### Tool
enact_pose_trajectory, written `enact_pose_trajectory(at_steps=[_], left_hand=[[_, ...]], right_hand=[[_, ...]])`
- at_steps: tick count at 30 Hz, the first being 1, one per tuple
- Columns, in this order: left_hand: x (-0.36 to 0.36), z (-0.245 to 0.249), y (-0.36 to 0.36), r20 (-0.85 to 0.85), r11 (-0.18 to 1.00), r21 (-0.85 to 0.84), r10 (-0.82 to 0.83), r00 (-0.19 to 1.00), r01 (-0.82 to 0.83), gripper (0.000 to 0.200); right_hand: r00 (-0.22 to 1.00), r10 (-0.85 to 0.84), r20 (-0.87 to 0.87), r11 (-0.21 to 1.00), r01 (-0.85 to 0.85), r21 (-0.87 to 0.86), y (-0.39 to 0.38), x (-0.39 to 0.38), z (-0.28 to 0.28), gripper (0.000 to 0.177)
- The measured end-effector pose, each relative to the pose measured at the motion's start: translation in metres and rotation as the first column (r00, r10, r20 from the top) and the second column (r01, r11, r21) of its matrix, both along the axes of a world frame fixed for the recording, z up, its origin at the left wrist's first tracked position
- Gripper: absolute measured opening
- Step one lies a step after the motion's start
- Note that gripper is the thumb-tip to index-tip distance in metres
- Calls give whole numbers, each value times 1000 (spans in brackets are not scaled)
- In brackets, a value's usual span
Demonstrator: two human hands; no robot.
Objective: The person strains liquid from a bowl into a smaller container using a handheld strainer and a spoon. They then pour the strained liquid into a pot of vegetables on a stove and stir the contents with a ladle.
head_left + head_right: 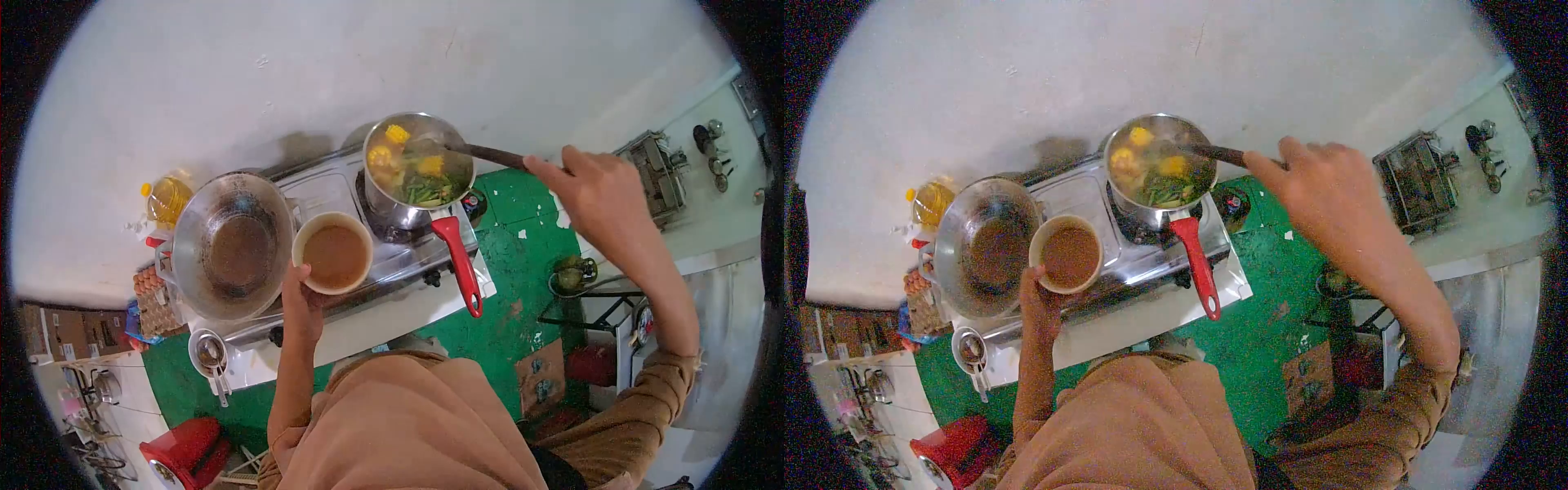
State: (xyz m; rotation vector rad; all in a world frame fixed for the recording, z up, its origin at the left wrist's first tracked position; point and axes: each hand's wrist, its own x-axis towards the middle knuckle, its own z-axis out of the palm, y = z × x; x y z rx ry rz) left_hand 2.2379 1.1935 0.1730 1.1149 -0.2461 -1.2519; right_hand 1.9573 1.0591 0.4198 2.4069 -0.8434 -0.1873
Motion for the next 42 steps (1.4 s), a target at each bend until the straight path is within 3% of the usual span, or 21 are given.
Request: enact_pose_trajectory(at_steps=[4, 8, 10, 13, 18, 26, 32, 42], left_hand=[[-2, 2, -2, -35, 999, 39, 15, 999, -13, 54], [-3, -7, -5, -44, 1000, 14, 15, 999, -15, 53], [-8, -3, -7, 7, 994, 41, 99, 995, -99, 46], [-7, -12, -7, 44, 994, 19, 104, 994, -105, 51], [-12, -3, -9, -31, 998, -9, 54, 998, -54, 50], [-21, -3, -11, 1, 995, 0, 97, 995, -97, 52], [-23, 0, -8, -4, 998, -24, 49, 999, -49, 45], [-27, 0, -6, 47, 991, -57, 120, 992, -117, 41]], right_hand=[[995, 38, 94, 996, -30, -82, 0, -20, 22, 32], [987, 6, 162, 1000, -5, -7, 7, -42, 45, 36], [985, 7, 170, 1000, -9, 9, 7, -55, 49, 37], [986, -16, 166, 999, 10, 37, 8, -64, 52, 39], [991, -40, 125, 998, 34, 48, 4, -71, 52, 38], [999, 39, 23, 988, -42, 151, -17, -53, 25, 26], [984, 176, -30, 980, -172, 104, -47, -46, -15, 21], [980, 184, 80, 964, -196, 182, -119, -17, -70, 6]])
